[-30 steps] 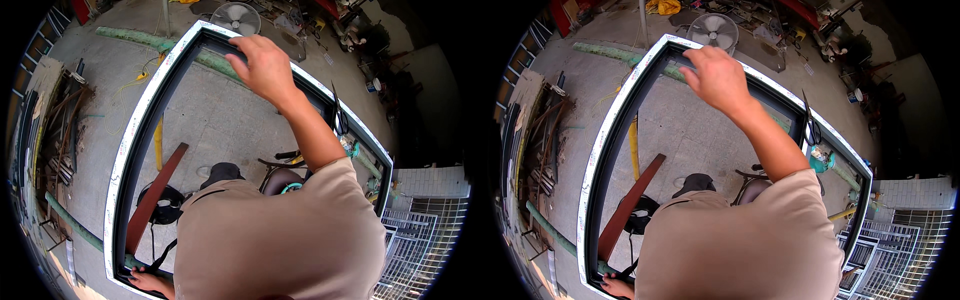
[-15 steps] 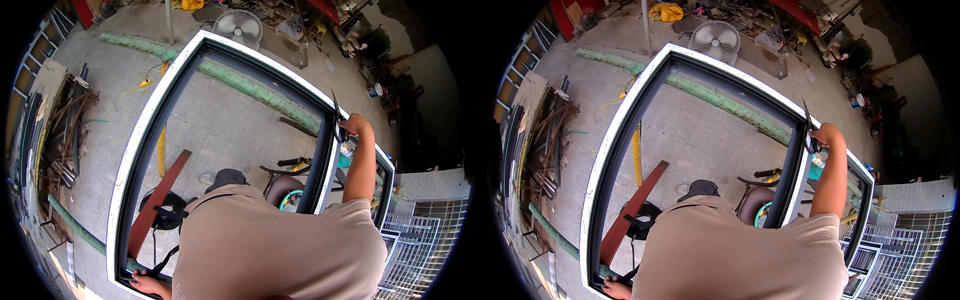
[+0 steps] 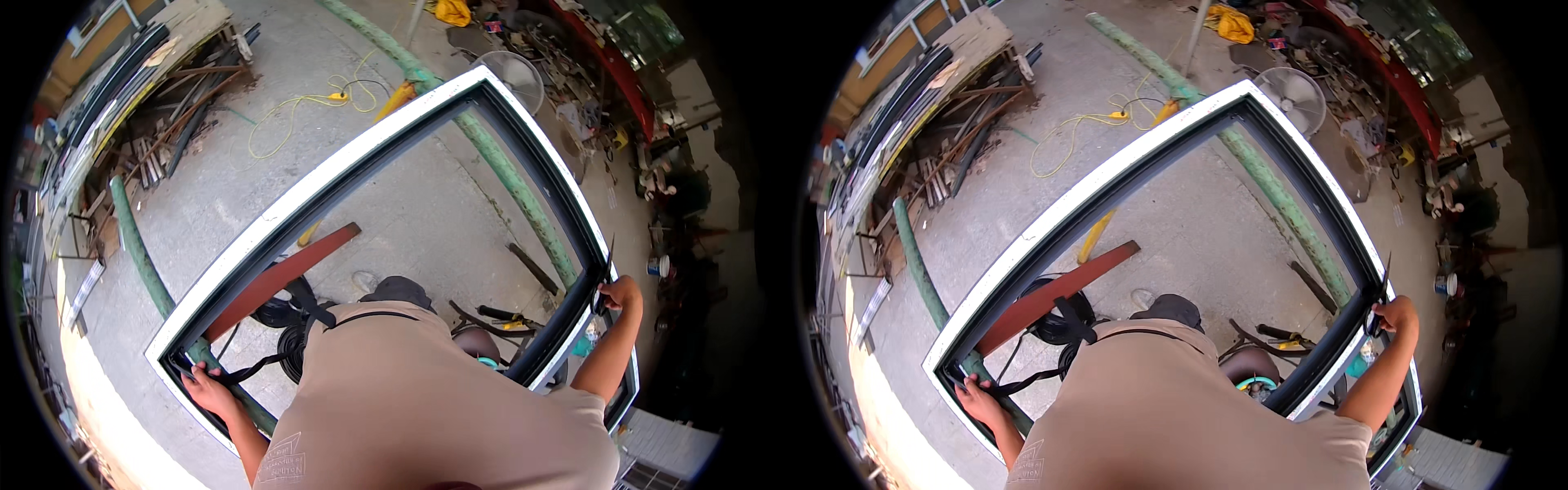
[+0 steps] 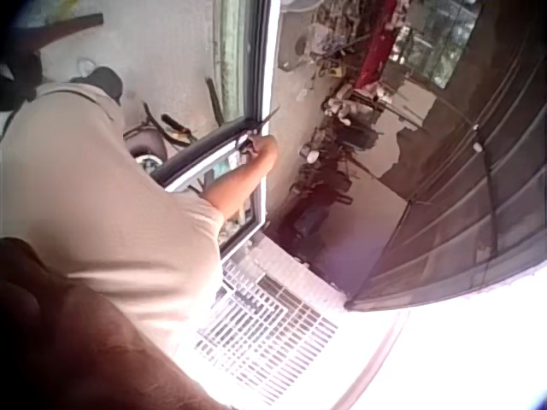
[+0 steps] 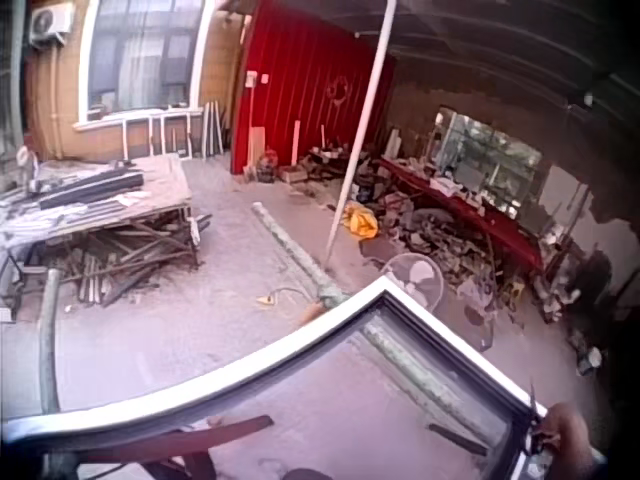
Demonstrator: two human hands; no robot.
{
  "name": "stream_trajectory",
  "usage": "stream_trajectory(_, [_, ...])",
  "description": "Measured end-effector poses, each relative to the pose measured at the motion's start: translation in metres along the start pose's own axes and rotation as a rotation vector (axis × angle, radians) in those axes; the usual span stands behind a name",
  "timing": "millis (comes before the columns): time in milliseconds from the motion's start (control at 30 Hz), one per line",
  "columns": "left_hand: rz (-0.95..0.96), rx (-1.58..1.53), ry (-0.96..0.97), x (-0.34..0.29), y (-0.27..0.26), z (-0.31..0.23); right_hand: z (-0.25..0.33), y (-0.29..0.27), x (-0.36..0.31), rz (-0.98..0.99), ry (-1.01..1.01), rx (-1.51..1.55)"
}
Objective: The person installs a black rubber seal into the groove of a white window frame using their hands and then trims the excess with shears.
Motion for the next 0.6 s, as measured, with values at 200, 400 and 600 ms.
stream_trajectory(200, [0.003,-0.135,0.010,-0.015,0.003,-0.021,-0.013,0.025,0.047,-0.160,-0.094,0.162])
stream_trajectory(400, [-0.015,-0.187,-0.078,-0.026,0.015,-0.030,0.027,0.013,0.030,-0.421,-0.141,-0.162])
stream_trajectory(600, [-0.038,-0.218,-0.130,-0.029,0.019,-0.035,0.109,-0.005,-0.060,-0.615,-0.315,-0.275])
Point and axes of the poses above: each hand's wrist, its own x-axis towards the middle knuckle, its own y-axis out of the palm, z = x × y, the point moved 7 cm from there along x, towards the middle knuckle, and after that the axes turned 7 degrees about -x, right-handed, at the moved point
